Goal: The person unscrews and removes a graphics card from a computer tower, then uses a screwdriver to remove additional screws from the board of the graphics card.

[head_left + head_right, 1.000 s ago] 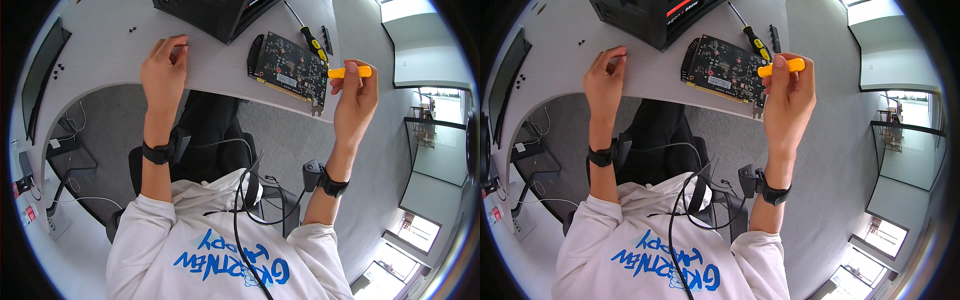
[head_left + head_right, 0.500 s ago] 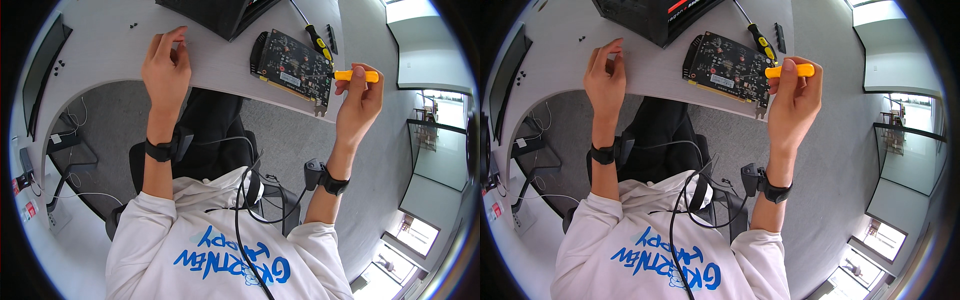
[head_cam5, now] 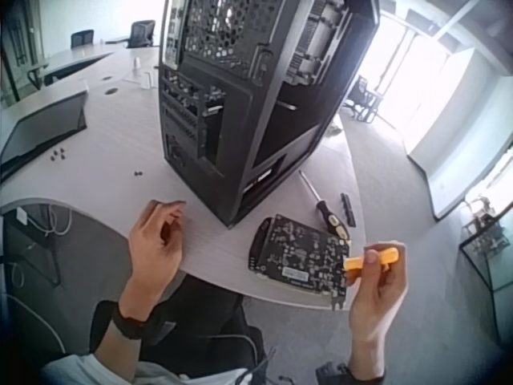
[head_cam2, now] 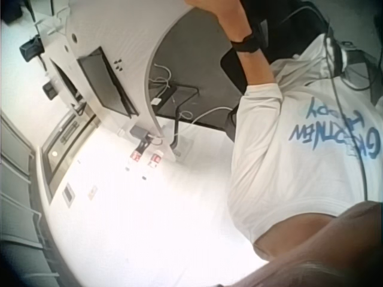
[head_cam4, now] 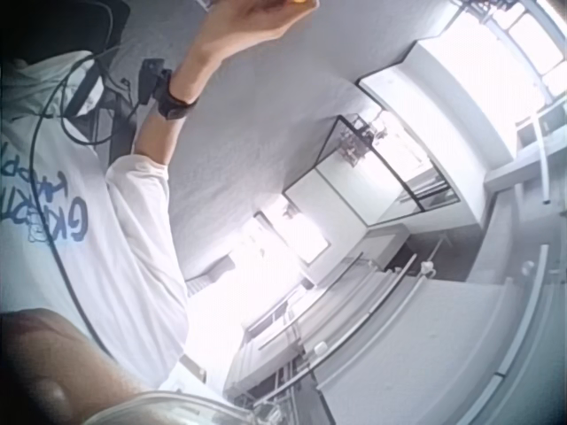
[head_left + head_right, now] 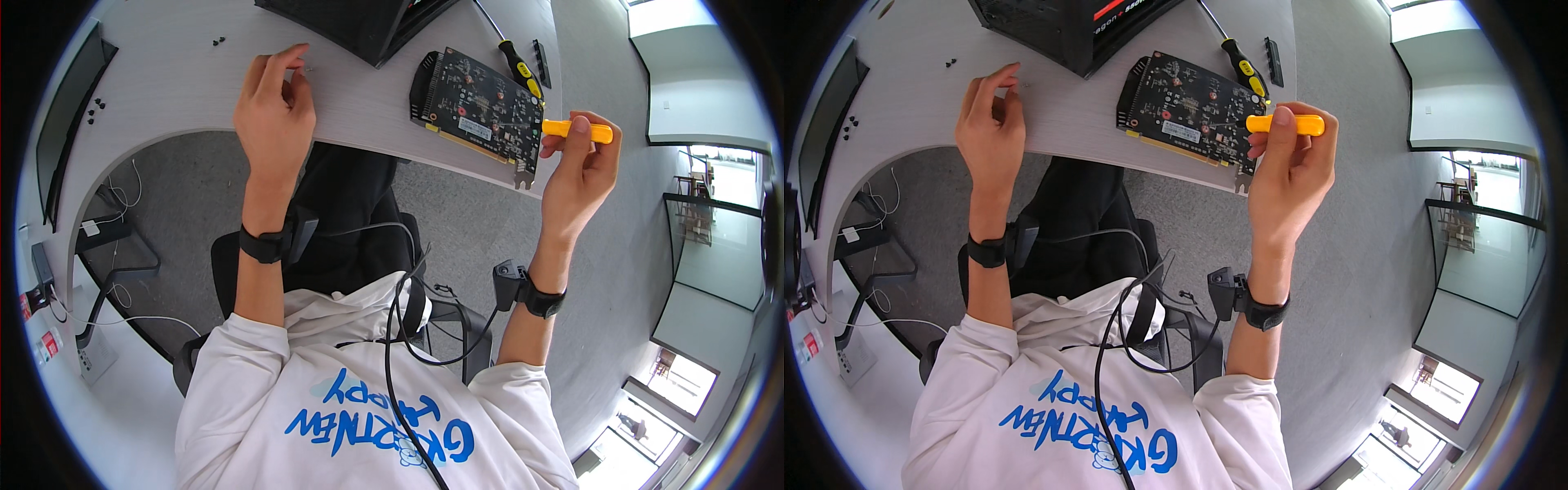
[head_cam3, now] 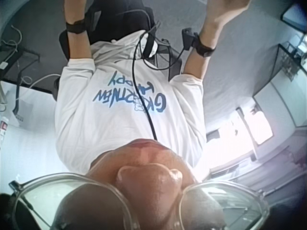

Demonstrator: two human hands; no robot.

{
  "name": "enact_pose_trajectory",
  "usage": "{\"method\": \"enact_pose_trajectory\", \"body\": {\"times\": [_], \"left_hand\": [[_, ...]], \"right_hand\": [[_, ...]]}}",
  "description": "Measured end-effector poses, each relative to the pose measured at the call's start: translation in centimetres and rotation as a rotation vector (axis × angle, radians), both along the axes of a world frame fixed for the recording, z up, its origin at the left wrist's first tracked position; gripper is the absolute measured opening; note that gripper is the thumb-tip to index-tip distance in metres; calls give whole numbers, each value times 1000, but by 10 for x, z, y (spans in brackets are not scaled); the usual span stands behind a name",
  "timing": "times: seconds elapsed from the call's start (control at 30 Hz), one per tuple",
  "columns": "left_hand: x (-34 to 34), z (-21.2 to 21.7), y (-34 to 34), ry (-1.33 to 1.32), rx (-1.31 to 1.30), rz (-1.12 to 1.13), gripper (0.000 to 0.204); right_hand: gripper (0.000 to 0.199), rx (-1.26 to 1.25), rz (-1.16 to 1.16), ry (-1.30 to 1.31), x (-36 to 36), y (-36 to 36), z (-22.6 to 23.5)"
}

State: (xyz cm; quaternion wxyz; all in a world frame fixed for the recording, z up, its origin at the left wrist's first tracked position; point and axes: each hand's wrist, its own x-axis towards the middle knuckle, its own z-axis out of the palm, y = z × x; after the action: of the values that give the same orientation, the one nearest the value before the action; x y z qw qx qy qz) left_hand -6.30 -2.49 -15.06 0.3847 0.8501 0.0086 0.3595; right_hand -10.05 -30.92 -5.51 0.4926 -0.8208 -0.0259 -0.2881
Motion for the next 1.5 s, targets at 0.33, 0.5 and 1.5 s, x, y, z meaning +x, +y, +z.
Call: {"method": "enact_pose_trajectory", "body": {"times": [0.33,0.5,1.5], "left_hand": [[0,2,-2,-14,-2,5,29],[1,1,-2,-20,-3,-7,29],[3,26,-71,-77,14,-652,39]], "right_hand": [[18,-30,-22,-50,-4,1,1],[19,-27,-7,-47,-3,1,-1],[24,-277,-193,415,5,19,61]]}}
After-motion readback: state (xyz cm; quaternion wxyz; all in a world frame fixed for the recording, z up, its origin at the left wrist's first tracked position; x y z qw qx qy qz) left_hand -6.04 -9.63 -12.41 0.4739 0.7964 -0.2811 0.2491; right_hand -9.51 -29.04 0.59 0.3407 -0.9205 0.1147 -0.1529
